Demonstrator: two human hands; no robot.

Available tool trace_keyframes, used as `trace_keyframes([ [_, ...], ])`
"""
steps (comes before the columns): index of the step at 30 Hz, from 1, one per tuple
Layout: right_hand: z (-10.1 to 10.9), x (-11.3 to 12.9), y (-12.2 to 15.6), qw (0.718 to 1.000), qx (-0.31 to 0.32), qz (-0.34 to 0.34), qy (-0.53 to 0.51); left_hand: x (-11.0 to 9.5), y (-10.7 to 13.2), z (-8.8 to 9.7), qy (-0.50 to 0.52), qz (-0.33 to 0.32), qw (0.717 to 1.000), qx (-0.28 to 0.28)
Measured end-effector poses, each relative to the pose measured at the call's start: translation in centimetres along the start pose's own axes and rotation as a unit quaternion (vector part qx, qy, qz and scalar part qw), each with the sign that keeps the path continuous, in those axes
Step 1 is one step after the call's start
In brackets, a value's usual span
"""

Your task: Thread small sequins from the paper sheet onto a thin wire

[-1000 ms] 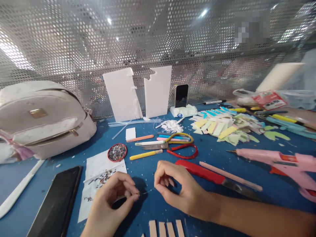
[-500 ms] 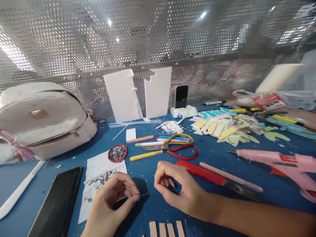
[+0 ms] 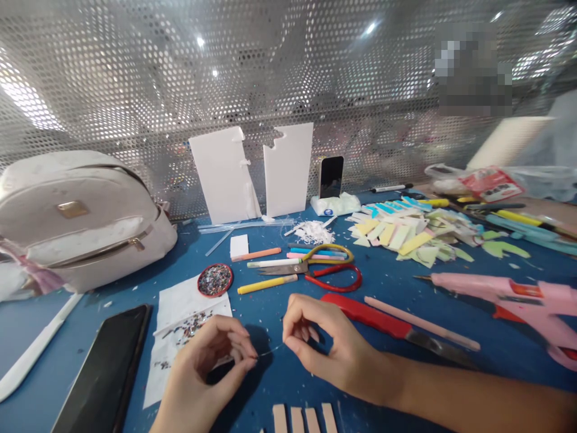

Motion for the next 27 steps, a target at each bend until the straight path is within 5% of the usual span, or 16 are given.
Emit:
trace_keyframes([
  [27,-0.06,0.13,-0.07,1.0,0.011,-0.009,0.003,0.1,0.15,-0.28,0.012,-0.001,1.0,0.013],
])
Point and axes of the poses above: each hand's wrist, its own y-axis away from the middle knuckle, its own z-axis out of the back of the hand, x = y × z, the point moved 9 cm from there along -y, towards the middle knuckle, and after that the axes turned 12 degrees about y, right-handed, at the moved point
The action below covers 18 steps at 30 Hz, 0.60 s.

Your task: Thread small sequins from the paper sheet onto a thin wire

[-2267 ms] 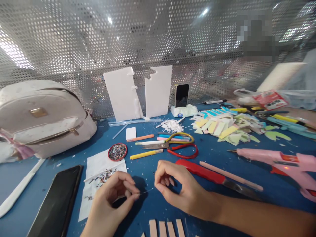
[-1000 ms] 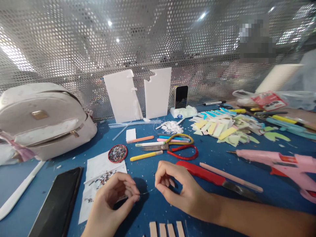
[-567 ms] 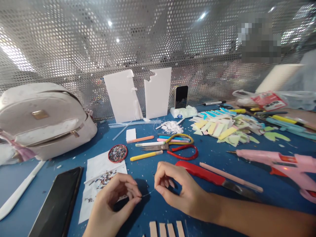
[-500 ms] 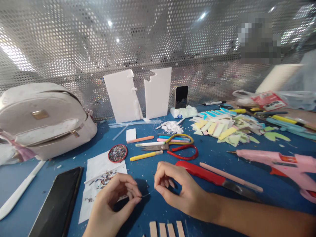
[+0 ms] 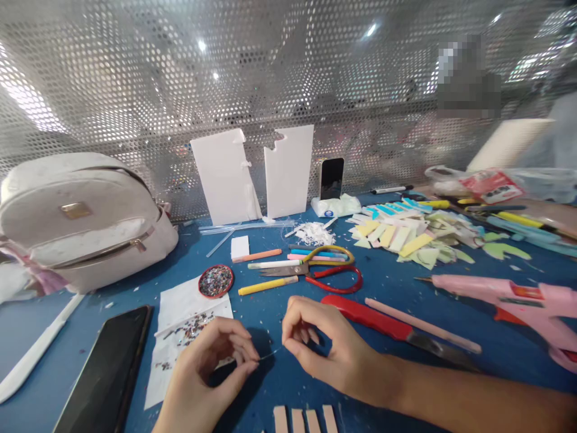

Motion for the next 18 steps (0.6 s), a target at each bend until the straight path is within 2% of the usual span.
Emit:
trace_keyframes([
  [11,-0.14,-0.09,-0.09,1.0,-0.003,0.003,0.008,0.02,0.06,0.02,-0.002,-0.004,1.0,-0.002],
  [18,-0.23,0.19,0.07,0.999,-0.002,0.029,0.038,-0.25,0.16,-0.25,-0.003,-0.009,1.0,0.0],
])
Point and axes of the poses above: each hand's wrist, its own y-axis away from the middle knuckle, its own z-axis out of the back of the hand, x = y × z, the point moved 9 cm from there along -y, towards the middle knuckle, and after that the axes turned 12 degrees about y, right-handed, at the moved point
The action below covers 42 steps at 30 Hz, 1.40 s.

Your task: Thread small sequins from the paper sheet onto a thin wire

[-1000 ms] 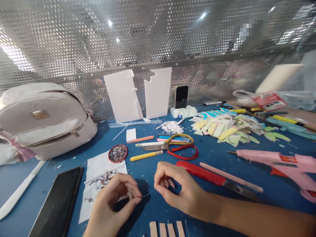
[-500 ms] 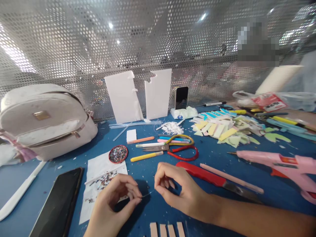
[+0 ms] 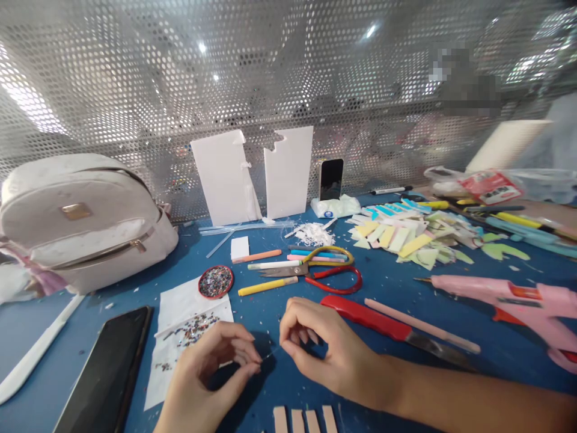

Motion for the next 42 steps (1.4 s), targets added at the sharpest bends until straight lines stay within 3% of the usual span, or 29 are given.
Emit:
trace_keyframes([
  [11,-0.9,1.2,0.1,0.993,0.031,0.071,0.084,-0.3,-0.1,-0.4,-0.118,-0.059,0.989,0.064],
  [20,-1.8,2.4,0.3,0.979,0.055,0.151,0.126,-0.1,0.2,-0.9,-0.168,-0.055,0.981,0.084],
  [38,-2.2,1.8,0.2,0.981,0.083,0.11,0.134,-1.4,0.0,-1.1,-0.142,-0.067,0.986,0.059],
  [42,-2.2,1.4,0.0,0.988,0.09,0.08,0.092,-1.5,0.0,-0.8,-0.148,-0.067,0.985,0.052],
])
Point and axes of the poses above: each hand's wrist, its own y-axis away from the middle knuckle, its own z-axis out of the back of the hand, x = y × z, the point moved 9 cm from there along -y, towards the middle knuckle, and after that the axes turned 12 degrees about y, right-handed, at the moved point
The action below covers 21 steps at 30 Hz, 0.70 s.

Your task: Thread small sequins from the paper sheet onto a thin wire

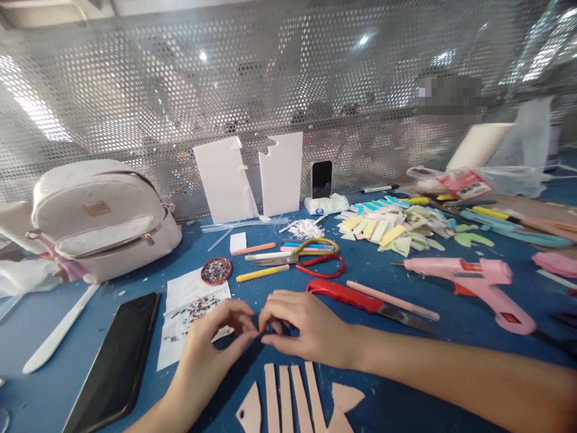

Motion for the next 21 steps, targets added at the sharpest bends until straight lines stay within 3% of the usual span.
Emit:
trace_keyframes([
  [6,-0.5,-2.7,0.0,0.966,0.003,-0.113,-0.233,0.7,-0.1,0.5,0.014,0.018,1.0,-0.003],
  [12,-0.3,-3.2,-0.3,0.948,-0.007,-0.113,-0.298,0.4,-0.4,0.2,-0.003,0.023,1.0,0.013],
  [16,-0.5,-3.8,-0.3,0.942,-0.01,-0.134,-0.308,0.0,-0.4,-0.7,-0.06,0.02,0.991,0.116],
  [18,-0.6,-4.1,-0.3,0.939,-0.011,-0.143,-0.313,-0.1,-0.2,-1.2,-0.093,0.012,0.979,0.183],
  [21,-0.7,-4.2,-0.2,0.934,-0.019,-0.151,-0.322,-0.3,0.1,-1.5,-0.149,-0.015,0.959,0.24],
])
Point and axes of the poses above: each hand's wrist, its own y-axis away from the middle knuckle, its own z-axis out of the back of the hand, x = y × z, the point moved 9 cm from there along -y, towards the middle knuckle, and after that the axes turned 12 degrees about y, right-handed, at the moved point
